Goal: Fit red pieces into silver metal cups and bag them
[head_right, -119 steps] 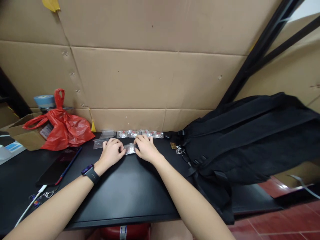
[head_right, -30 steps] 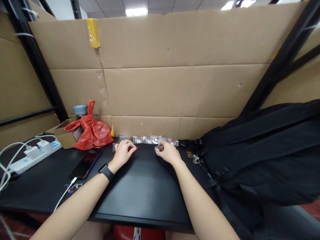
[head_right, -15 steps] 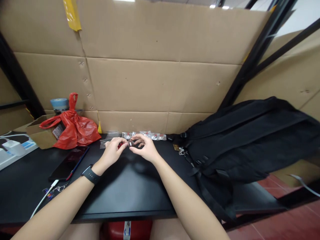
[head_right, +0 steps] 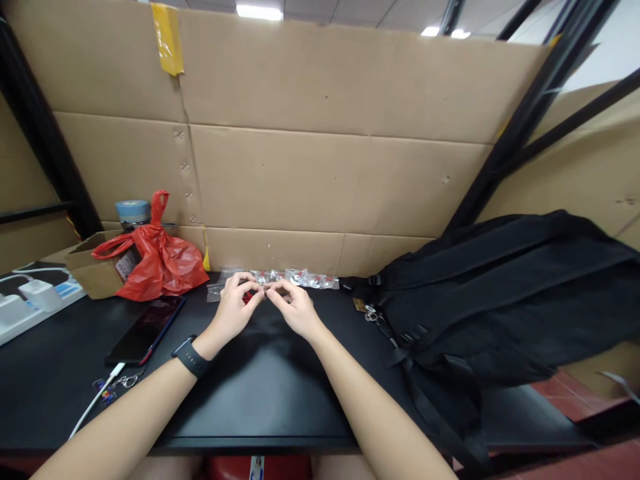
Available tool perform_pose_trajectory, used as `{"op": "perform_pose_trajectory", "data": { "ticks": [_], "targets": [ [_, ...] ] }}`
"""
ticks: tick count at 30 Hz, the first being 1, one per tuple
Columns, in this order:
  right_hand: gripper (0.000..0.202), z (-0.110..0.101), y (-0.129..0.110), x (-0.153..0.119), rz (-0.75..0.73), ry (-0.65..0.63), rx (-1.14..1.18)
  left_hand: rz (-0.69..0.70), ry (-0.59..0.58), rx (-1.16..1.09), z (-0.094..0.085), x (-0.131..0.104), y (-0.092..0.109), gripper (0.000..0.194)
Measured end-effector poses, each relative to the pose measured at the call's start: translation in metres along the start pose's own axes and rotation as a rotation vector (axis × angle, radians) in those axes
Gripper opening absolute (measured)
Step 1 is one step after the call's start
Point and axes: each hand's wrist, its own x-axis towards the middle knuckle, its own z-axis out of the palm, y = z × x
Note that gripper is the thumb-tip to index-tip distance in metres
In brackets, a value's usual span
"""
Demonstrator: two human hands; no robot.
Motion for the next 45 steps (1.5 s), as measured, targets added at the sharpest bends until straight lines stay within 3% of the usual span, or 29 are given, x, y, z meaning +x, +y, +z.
{"op": "perform_pose_trajectory", "data": {
  "ticks": [8,13,17,22,25,29,34,38,45],
  "targets": [
    [0.023,-0.016,0.003,0.001,-0.101,-0.105,-0.374,-0.028,-0.044,0.051,0.007,0.0,0.0,0.016],
    [0.014,-0.03,0.009,0.002,-0.161,-0.166,-0.615,-0.106,0.01,0.229,-0.007,0.012,-0.027,0.02],
    [0.013,-0.037,0.002,0.001,-0.187,-0.254,-0.618,-0.031,-0.137,0.393,-0.017,0.017,-0.051,0.012],
    [0.013,-0.033,-0.005,-0.001,-0.18,-0.292,-0.656,0.11,-0.325,0.276,-0.012,0.014,-0.045,0.024],
    [0.012,-0.03,-0.003,-0.002,-0.163,-0.32,-0.64,0.164,-0.321,0.299,-0.011,0.014,-0.041,0.031],
    [0.015,-0.035,0.005,0.002,-0.139,-0.373,-0.619,0.101,-0.301,0.475,-0.016,0.015,-0.052,0.018],
    [0.01,-0.06,0.026,0.007,-0.009,-0.256,-0.724,0.081,-0.315,0.528,-0.014,0.015,-0.061,0.015],
    [0.023,-0.079,0.043,0.007,0.12,-0.198,-0.803,0.055,-0.323,0.484,-0.009,0.014,-0.058,0.008],
    [0.015,-0.081,0.047,0.007,0.203,-0.191,-0.755,0.051,-0.349,0.443,-0.01,0.015,-0.058,0.014]
  ]
}}
